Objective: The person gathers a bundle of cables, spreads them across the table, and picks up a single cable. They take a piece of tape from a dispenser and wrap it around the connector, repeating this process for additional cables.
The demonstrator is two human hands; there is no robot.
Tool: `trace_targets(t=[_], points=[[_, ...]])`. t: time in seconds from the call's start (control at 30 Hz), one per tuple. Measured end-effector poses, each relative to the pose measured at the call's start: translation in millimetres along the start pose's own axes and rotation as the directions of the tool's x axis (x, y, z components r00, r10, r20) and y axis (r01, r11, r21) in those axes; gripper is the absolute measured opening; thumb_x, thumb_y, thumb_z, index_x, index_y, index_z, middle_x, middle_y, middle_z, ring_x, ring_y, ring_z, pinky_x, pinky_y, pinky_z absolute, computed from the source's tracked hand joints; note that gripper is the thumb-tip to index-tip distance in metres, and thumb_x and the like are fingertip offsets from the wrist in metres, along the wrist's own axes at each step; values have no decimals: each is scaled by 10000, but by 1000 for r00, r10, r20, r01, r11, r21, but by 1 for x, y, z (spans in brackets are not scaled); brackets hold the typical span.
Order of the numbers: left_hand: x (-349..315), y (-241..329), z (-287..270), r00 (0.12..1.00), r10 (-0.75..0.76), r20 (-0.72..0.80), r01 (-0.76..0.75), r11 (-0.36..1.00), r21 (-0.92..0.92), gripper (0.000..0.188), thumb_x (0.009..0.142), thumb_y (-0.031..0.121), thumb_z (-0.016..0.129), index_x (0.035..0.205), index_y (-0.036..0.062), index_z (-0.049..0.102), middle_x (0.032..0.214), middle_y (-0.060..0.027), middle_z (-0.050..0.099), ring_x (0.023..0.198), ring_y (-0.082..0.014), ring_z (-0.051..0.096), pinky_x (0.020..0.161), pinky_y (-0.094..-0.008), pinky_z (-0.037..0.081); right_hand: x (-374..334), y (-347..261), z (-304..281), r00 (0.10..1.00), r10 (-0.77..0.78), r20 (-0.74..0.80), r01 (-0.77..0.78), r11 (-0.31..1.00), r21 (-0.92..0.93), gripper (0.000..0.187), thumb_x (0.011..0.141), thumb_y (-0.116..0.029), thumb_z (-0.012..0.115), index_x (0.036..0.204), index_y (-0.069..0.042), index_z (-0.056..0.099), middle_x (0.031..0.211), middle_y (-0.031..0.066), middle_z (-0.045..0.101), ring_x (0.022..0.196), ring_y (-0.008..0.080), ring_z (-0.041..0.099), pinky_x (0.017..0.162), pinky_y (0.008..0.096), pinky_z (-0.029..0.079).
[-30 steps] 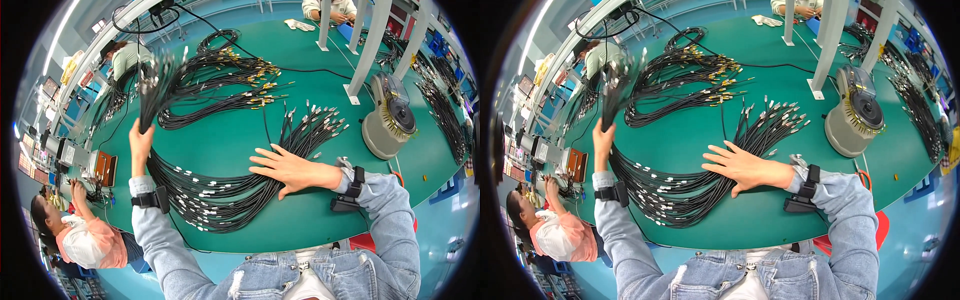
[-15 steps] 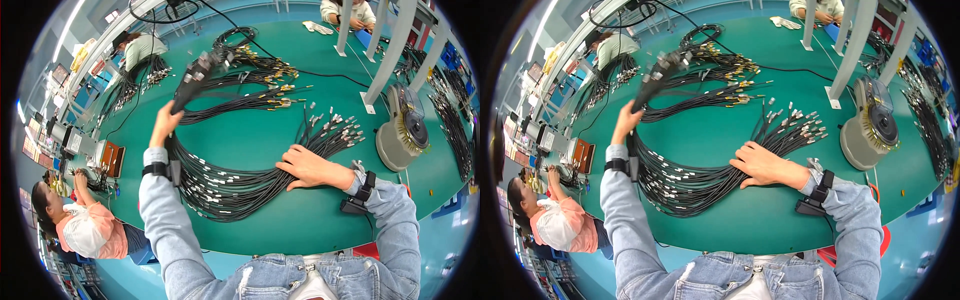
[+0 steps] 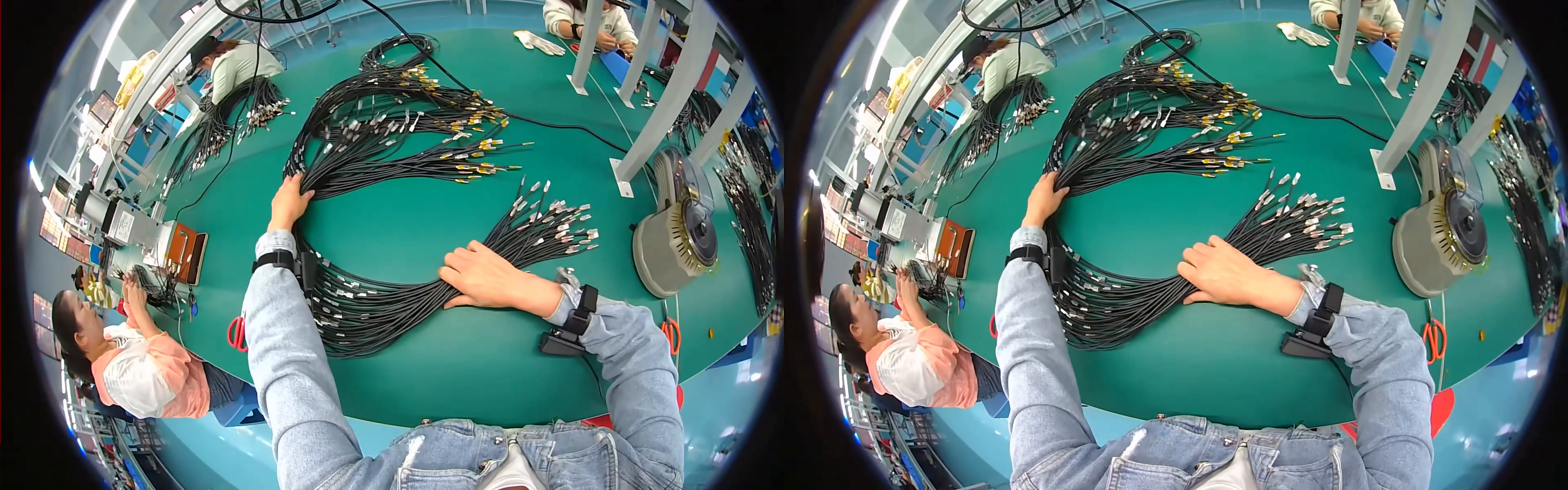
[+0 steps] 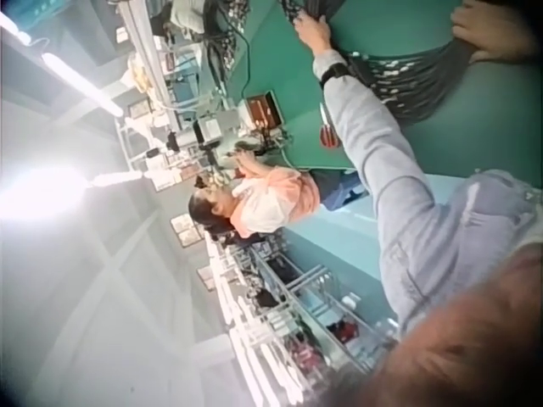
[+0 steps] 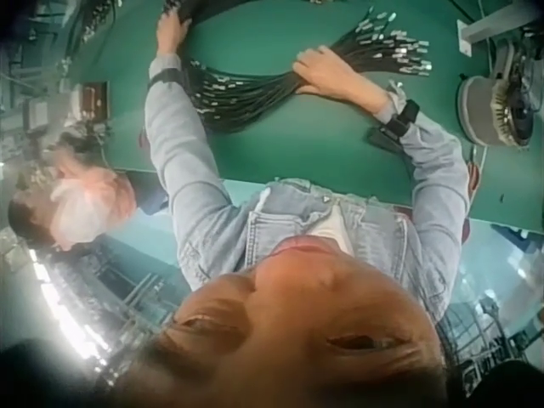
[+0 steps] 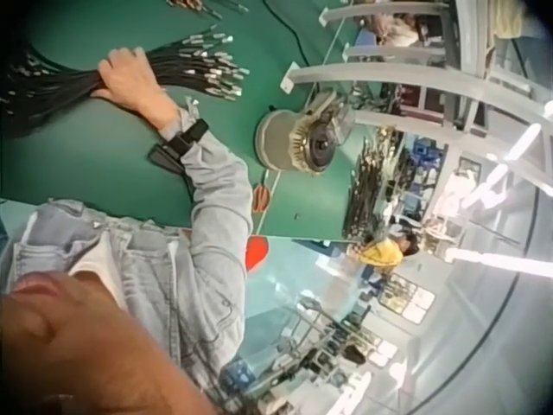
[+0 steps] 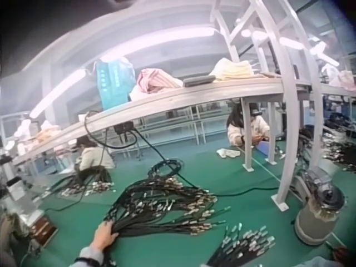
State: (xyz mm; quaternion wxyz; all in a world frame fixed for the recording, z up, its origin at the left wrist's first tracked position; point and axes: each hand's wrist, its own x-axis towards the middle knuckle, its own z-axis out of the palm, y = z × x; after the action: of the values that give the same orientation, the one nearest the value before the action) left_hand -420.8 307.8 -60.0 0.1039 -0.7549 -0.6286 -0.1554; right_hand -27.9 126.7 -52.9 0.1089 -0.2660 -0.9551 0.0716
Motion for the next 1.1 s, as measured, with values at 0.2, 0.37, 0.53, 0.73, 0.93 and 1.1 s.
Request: trace_targets(t=[0.2,0.37,0.53,0.73,0.93,1.1], points=[[-35,69,-31,992,122,-29,-124,987,-103,612,722,311,698,1228,68,454,1187,-190,472,1105,-371,443,893,-435,401,-6,-4,-4,996,-14,-92,14,1000,-8,500,723,-447,645,976,-37,512,851,75,477,826,218,486,736,344,370],[-133,180,-114,785,559,268,-384,778,-497,666,726,312,702,1278,68,420,1308,-194,388,1232,-356,349,1013,-424,293,-34,17,-12,983,17,-181,-22,999,-25,500,731,-435,640,1008,-36,521,889,93,492,865,233,486,776,364,367],[-192,192,-98,821,520,234,-463,847,-260,681,718,355,692,1279,80,424,1269,-168,418,1173,-321,409,960,-429,333,-39,13,-13,991,53,-121,-61,996,-65,465,745,-412,631,1001,-37,532,888,86,498,877,230,486,791,366,361],[-143,192,-51,863,488,131,-474,872,-125,655,741,357,659,1278,71,416,1196,-147,482,1107,-303,458,916,-432,359,-39,36,-10,964,189,-184,-219,962,-160,422,749,-368,637,999,-43,538,877,70,503,874,226,488,796,361,356],[-152,213,-50,886,460,65,-438,874,-212,575,779,289,637,1262,55,431,1187,-145,490,1099,-300,465,912,-412,363,-56,46,-19,939,146,-312,-184,978,-96,314,764,-262,637,999,-65,569,897,55,534,887,202,503,781,343,364],[-183,232,-73,898,439,-36,-437,879,-192,526,780,198,642,1244,49,445,1206,-154,473,1108,-314,455,908,-394,375,-66,46,-20,939,73,-335,-127,982,-141,234,764,-184,634,965,-71,599,889,41,555,879,185,520,781,321,372]])
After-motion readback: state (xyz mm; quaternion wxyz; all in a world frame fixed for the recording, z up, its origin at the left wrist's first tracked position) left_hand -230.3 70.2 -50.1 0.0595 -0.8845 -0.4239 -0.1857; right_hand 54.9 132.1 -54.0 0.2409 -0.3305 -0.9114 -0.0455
